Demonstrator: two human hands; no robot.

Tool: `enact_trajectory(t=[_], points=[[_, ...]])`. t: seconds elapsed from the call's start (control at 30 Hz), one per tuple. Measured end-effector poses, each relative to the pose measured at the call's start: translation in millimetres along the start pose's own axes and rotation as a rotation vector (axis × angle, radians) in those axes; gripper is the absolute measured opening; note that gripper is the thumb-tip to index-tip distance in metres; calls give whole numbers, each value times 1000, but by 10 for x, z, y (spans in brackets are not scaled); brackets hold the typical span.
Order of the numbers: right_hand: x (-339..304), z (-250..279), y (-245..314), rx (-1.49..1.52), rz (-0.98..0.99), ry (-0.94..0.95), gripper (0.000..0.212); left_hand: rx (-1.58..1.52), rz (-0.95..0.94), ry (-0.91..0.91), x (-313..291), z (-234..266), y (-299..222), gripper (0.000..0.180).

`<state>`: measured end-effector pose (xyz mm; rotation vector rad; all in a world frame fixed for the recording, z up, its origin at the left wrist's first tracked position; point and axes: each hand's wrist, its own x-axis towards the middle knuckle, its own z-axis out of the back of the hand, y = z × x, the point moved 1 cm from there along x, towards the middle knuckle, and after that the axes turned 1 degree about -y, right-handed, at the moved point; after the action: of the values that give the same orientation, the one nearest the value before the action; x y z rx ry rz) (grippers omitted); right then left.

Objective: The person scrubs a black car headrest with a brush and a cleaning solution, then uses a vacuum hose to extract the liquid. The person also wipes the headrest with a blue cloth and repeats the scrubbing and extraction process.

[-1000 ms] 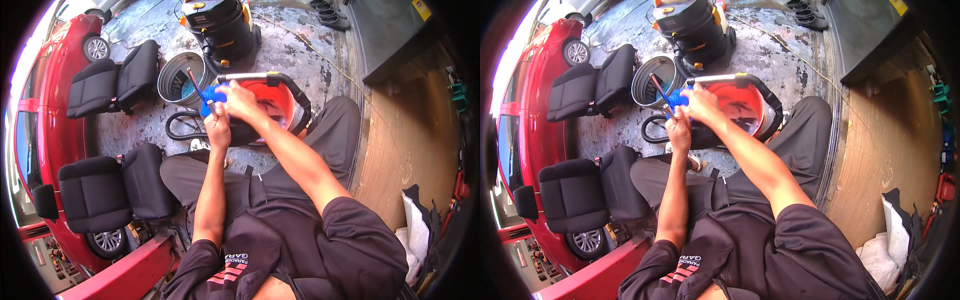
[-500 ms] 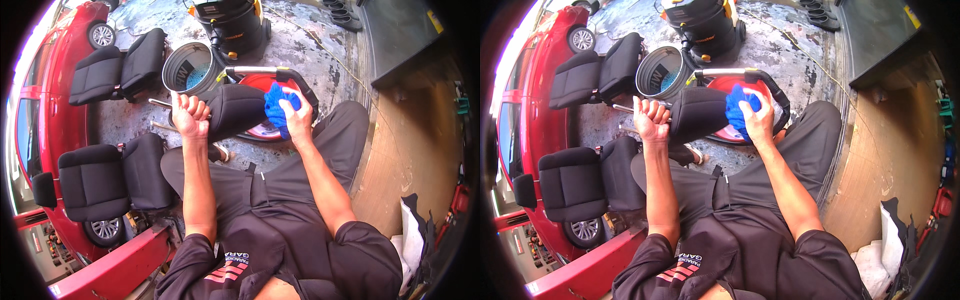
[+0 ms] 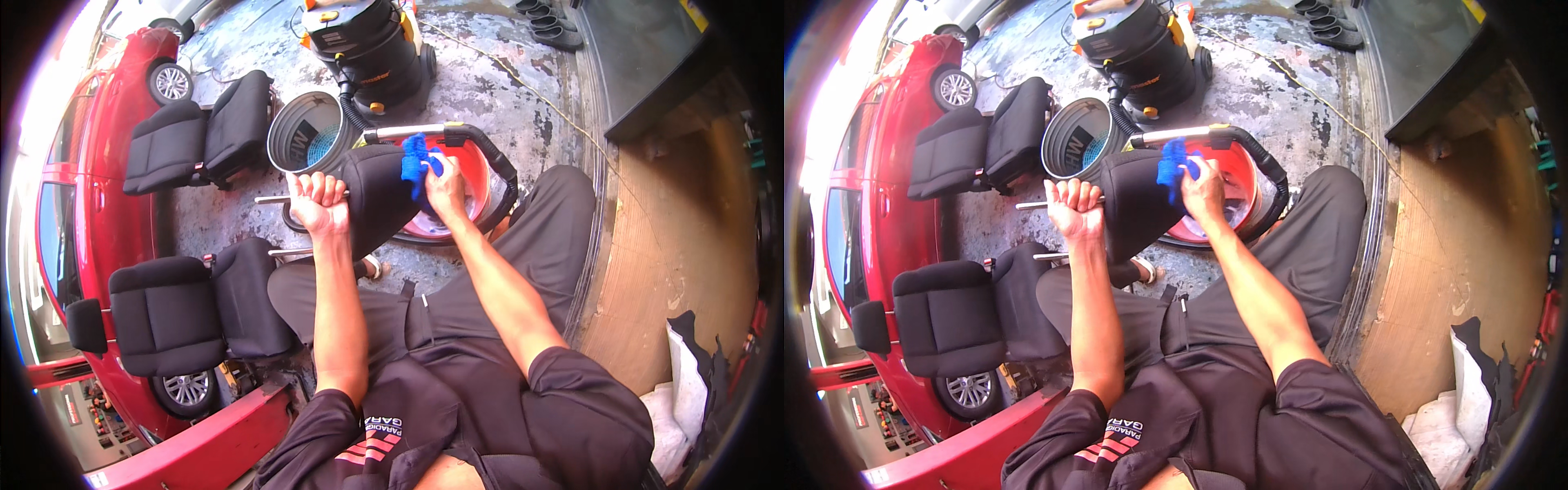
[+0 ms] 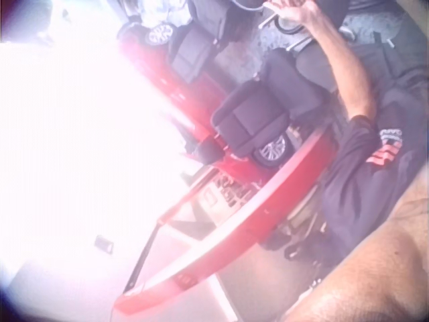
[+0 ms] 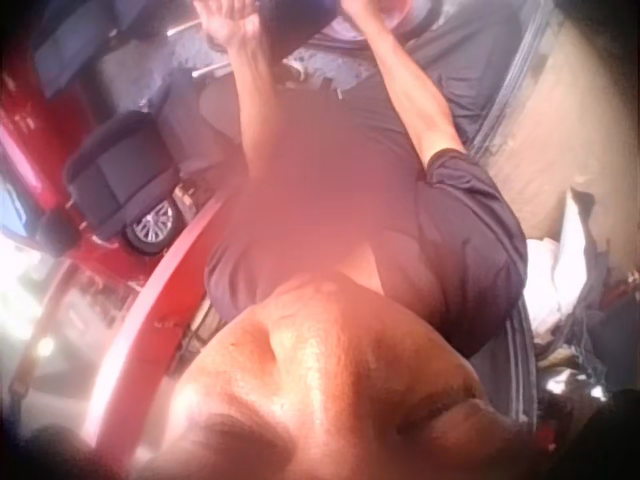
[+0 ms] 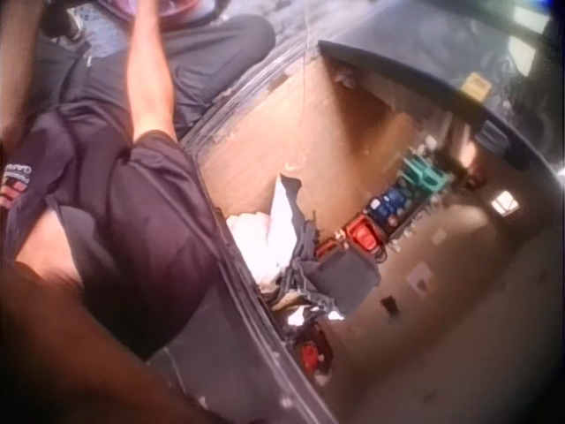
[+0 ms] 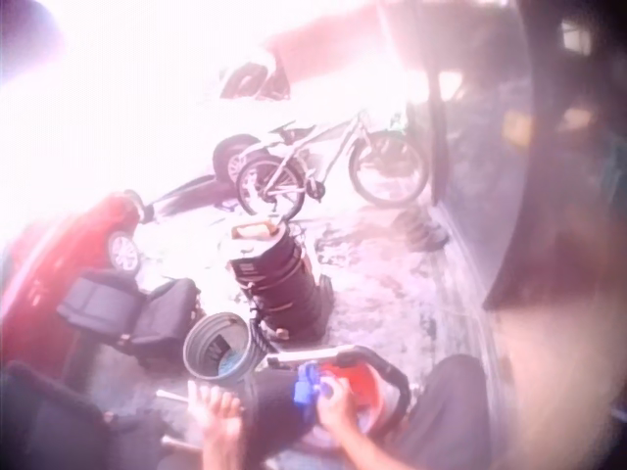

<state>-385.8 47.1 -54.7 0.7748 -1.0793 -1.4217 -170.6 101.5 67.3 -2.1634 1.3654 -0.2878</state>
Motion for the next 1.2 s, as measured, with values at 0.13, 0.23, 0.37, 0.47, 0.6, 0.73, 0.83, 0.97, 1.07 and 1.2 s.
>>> enact_trajectory(t=[0.13,0.23,0.37,0.47,0.6,0.73,0.83,0.97,1.07,1.2], points=[[-367,93,1350,196,229,21,29,274,-149,56,-138,99,131,56],[-292,-8,1303,118,95,158,27,165,-106,-96,-202,282,-63,60],[-48,-355,238,-37,-40,-42,30,63,-73,-205,-395,451,-346,67],[317,-502,-947,72,-161,-16,40,-24,12,38,-304,310,-9,62],[159,-638,-905,663,-380,13,44,608,-200,110,-207,355,-26,39],[226,-484,-906,374,-319,102,51,1344,-341,454,-259,252,110,24],[110,-398,-143,307,-122,85,57,1314,-329,402,-214,444,124,19],[-103,-142,840,312,129,45,50,1382,-451,232,-176,497,253,36],[-505,-23,1149,305,295,76,45,1241,-534,176,-100,451,251,60],[-779,133,997,209,414,222,51,1166,-337,206,-209,583,117,73]])
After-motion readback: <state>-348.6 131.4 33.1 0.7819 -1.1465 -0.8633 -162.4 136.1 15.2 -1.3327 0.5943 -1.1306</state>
